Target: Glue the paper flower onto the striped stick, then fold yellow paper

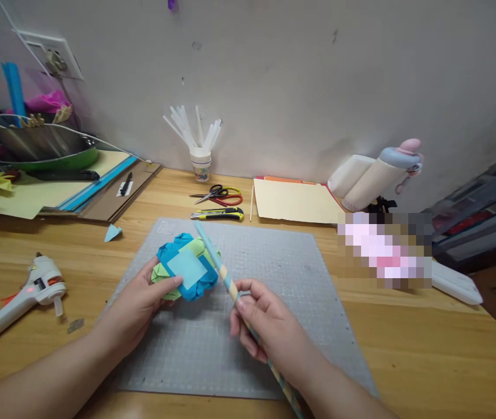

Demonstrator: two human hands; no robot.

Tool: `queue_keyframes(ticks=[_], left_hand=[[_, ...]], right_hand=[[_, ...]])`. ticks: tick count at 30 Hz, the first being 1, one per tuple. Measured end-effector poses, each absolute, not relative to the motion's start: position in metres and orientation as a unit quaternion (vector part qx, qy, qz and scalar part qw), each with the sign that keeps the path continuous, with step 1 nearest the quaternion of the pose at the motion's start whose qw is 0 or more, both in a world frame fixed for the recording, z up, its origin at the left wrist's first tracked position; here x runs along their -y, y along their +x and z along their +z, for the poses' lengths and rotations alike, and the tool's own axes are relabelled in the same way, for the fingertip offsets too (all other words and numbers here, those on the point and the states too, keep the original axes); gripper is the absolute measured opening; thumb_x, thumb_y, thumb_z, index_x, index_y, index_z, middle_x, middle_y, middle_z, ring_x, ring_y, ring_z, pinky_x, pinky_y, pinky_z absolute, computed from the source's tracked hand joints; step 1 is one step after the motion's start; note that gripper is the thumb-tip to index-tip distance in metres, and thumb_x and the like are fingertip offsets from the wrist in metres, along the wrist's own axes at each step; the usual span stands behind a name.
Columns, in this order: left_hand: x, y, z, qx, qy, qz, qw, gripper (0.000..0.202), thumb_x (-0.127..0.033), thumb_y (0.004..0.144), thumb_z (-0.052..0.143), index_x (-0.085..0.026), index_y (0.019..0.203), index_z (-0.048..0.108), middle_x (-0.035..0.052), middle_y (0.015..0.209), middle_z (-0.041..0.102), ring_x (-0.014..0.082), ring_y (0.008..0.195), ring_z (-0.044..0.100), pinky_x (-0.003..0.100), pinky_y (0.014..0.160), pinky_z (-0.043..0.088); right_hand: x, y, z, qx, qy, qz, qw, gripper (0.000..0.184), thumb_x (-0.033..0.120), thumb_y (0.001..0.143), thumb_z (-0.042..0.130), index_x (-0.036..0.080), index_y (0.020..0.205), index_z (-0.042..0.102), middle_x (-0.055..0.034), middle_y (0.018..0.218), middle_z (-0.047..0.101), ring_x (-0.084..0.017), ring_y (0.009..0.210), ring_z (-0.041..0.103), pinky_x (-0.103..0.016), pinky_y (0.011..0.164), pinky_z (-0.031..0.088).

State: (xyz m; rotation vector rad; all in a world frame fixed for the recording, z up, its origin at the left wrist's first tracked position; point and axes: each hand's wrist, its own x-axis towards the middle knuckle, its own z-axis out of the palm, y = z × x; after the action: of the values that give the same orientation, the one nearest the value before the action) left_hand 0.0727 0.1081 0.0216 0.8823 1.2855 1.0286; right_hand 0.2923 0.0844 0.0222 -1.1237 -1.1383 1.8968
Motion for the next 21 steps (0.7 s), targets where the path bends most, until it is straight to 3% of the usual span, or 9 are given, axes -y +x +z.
queue_keyframes(ticks=[6,10,14,21], left_hand=[[-0.108,0.071,0.022,-0.528,0.36,0.47,0.609,0.045,-0.036,0.068,0.071,-0.022,0.105,0.052,-0.0008,0.081,0.062,0.0142,0.07,0.057,0.025,0.063,0.043],[-0.105,0.072,0.024,-0.505,0.342,0.484,0.627,0.041,-0.033,0.07,0.071,-0.021,0.104,0.053,-0.0008,0.081,0.065,0.0134,0.071,0.059,0.026,0.069,0.046],[-0.105,0.073,0.025,-0.471,0.311,0.504,0.654,0.047,-0.037,0.071,0.07,-0.023,0.113,0.052,0.0025,0.097,0.069,0.0171,0.079,0.064,0.028,0.072,0.049],[-0.109,0.073,0.023,-0.488,0.327,0.501,0.635,0.05,-0.04,0.07,0.071,-0.02,0.113,0.054,0.0053,0.101,0.068,0.018,0.087,0.063,0.027,0.078,0.049]], right_hand=[[-0.082,0.283,0.016,0.472,-0.435,0.725,0.248,0.037,0.05,0.079,0.061,0.021,0.096,0.046,0.0054,0.07,0.052,-0.001,0.036,0.036,-0.012,0.028,0.022],[-0.082,0.283,0.012,0.471,-0.429,0.731,0.244,0.037,0.049,0.078,0.063,0.021,0.096,0.046,0.007,0.07,0.049,-0.001,0.035,0.036,-0.012,0.028,0.023],[-0.082,0.287,0.01,0.465,-0.433,0.731,0.248,0.039,0.048,0.075,0.067,0.023,0.096,0.046,0.0084,0.073,0.046,0.002,0.032,0.034,-0.012,0.027,0.022],[-0.082,0.288,0.013,0.463,-0.436,0.738,0.225,0.041,0.05,0.076,0.065,0.024,0.101,0.046,0.0074,0.076,0.046,-0.001,0.033,0.044,-0.012,0.027,0.03]])
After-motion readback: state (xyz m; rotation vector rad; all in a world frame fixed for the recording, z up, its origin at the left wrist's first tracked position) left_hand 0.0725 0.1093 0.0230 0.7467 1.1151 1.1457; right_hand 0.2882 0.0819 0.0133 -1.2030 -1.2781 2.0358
